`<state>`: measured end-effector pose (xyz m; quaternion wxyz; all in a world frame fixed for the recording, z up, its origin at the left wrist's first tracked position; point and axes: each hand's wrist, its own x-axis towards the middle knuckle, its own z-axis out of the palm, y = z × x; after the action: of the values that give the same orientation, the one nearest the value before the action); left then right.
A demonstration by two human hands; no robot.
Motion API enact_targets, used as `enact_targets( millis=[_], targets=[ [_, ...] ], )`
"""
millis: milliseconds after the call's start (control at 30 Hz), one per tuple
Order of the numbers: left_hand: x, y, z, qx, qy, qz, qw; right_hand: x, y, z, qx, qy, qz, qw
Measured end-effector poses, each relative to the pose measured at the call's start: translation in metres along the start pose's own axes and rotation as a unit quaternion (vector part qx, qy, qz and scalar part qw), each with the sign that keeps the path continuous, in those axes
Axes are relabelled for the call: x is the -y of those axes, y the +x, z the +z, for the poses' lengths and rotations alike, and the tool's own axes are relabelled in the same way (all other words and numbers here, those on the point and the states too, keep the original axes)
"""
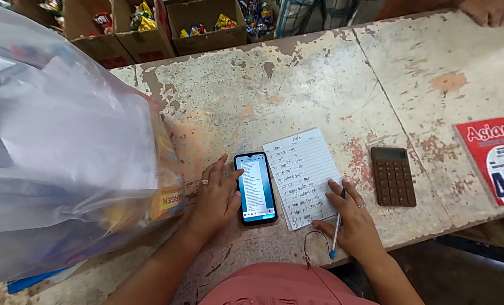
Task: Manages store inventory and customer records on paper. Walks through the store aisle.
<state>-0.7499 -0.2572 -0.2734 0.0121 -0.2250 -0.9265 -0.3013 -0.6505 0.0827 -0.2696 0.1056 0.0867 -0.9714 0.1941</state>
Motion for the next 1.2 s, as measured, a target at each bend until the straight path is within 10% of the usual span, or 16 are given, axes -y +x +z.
enact_targets(
  millis=[1200],
  targets=[
    [-0.0021, -0.0004, 0.0009, 0.006, 0.028, -0.002, 1.000, -0.0002, -0.0014, 0.0008, -0.003, -0.009, 0.001, 1.000]
  ],
)
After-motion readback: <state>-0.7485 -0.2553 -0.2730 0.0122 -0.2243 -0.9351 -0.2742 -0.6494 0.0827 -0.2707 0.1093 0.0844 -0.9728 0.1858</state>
